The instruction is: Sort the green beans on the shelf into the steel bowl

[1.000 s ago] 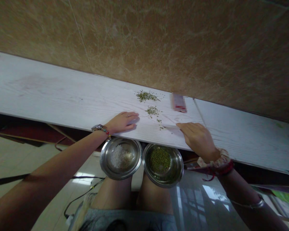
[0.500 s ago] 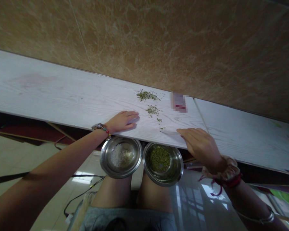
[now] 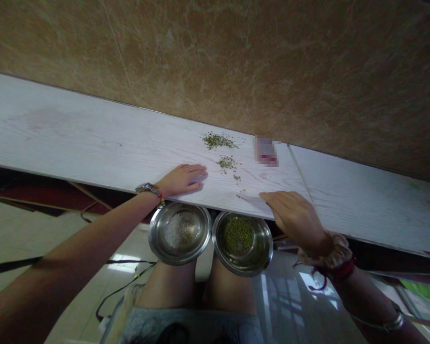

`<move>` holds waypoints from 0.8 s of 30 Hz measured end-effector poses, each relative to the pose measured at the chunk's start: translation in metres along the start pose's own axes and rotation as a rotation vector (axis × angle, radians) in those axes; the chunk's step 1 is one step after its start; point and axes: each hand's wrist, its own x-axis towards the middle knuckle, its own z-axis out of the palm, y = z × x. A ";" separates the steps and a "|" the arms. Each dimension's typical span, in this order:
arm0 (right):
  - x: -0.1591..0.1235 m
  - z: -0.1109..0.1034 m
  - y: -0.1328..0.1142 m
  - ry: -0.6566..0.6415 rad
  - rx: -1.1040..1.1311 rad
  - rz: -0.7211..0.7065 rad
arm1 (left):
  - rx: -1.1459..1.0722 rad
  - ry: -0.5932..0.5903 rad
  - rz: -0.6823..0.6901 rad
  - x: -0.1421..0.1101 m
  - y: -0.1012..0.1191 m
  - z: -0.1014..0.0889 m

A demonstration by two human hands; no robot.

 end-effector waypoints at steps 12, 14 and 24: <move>-0.014 -0.015 -0.003 0.056 0.020 0.029 | 0.018 0.011 -0.002 -0.001 0.001 -0.001; -0.018 -0.015 -0.001 0.053 0.003 0.045 | 0.019 0.014 0.002 -0.001 0.001 -0.001; -0.041 -0.013 0.011 -0.005 -0.165 0.149 | 0.016 0.031 0.020 0.000 -0.002 0.003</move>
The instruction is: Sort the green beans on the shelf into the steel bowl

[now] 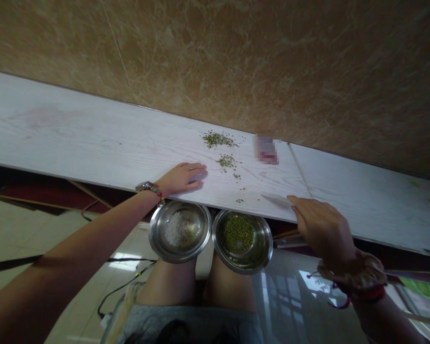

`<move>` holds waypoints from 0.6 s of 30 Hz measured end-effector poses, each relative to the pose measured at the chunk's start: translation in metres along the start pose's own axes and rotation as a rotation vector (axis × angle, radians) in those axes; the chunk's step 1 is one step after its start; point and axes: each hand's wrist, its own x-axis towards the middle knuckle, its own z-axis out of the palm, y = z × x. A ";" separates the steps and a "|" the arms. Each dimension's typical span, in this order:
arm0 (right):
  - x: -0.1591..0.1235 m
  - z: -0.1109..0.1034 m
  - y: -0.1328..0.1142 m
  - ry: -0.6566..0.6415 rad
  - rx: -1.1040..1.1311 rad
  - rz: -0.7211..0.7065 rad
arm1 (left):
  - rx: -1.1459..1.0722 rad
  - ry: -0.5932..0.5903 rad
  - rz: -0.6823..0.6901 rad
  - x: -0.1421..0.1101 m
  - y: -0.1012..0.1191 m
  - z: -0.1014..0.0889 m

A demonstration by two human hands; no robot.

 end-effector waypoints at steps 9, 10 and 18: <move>0.005 -0.016 -0.014 -0.008 0.094 -0.053 | 0.022 0.030 0.092 -0.001 0.001 -0.001; 0.006 -0.016 -0.013 -0.003 0.085 -0.050 | 0.021 0.034 0.116 -0.001 0.001 -0.001; 0.008 -0.010 -0.013 -0.022 0.051 -0.054 | 0.009 0.069 0.153 -0.003 0.003 0.000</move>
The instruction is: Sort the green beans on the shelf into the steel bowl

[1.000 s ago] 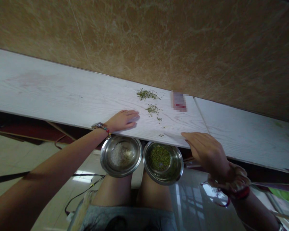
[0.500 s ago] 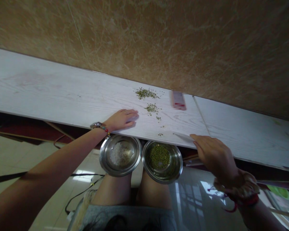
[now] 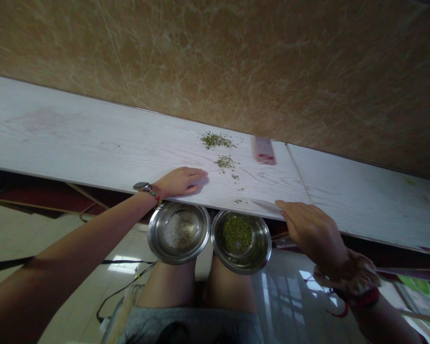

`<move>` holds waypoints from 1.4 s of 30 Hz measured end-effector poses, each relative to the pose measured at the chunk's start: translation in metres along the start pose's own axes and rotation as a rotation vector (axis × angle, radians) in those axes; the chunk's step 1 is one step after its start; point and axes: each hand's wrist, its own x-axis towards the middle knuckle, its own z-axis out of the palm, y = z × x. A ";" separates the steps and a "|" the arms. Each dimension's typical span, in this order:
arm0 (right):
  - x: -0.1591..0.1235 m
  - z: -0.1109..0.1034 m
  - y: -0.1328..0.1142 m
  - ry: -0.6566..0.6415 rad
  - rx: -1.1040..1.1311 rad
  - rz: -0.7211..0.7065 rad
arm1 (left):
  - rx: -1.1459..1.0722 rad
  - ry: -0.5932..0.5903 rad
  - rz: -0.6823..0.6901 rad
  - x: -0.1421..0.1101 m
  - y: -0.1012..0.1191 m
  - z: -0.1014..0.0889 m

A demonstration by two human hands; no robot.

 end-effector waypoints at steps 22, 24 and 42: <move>0.009 -0.008 -0.013 0.011 0.109 -0.060 | -0.010 -0.043 -0.032 0.001 0.003 -0.004; 0.008 -0.007 -0.012 0.008 0.099 -0.073 | -0.010 -0.045 -0.035 0.001 0.003 -0.004; 0.013 0.007 -0.008 0.028 0.144 -0.061 | -0.032 -0.008 -0.027 0.001 0.002 -0.001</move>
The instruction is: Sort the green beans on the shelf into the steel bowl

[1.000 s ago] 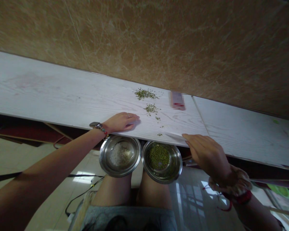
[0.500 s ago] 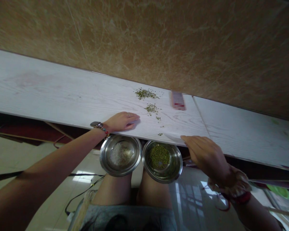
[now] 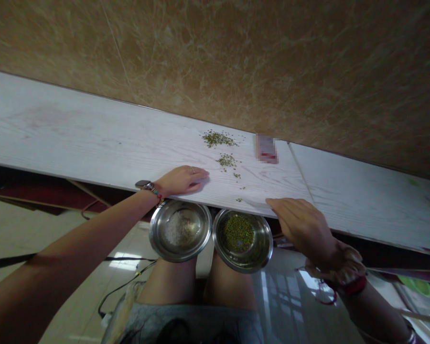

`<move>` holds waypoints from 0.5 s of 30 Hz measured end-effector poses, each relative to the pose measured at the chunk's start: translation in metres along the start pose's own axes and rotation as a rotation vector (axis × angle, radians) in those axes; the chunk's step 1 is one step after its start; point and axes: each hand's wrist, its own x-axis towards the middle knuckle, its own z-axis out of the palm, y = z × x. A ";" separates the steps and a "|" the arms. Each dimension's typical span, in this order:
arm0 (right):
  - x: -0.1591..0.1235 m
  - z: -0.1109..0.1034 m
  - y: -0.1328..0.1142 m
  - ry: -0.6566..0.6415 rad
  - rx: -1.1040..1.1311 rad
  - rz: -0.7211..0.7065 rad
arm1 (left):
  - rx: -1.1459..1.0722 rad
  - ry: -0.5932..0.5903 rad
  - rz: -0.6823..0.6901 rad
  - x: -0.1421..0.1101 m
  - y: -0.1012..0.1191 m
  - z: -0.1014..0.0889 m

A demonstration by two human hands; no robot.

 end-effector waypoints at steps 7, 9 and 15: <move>-0.004 -0.014 0.002 -0.038 -0.004 -0.022 | -0.011 -0.017 -0.004 0.000 -0.001 0.000; -0.006 -0.015 0.002 -0.031 0.026 0.000 | -0.008 -0.015 -0.003 0.000 -0.002 0.001; -0.001 -0.006 0.003 0.003 0.008 -0.009 | -0.002 -0.006 -0.002 0.000 -0.002 0.002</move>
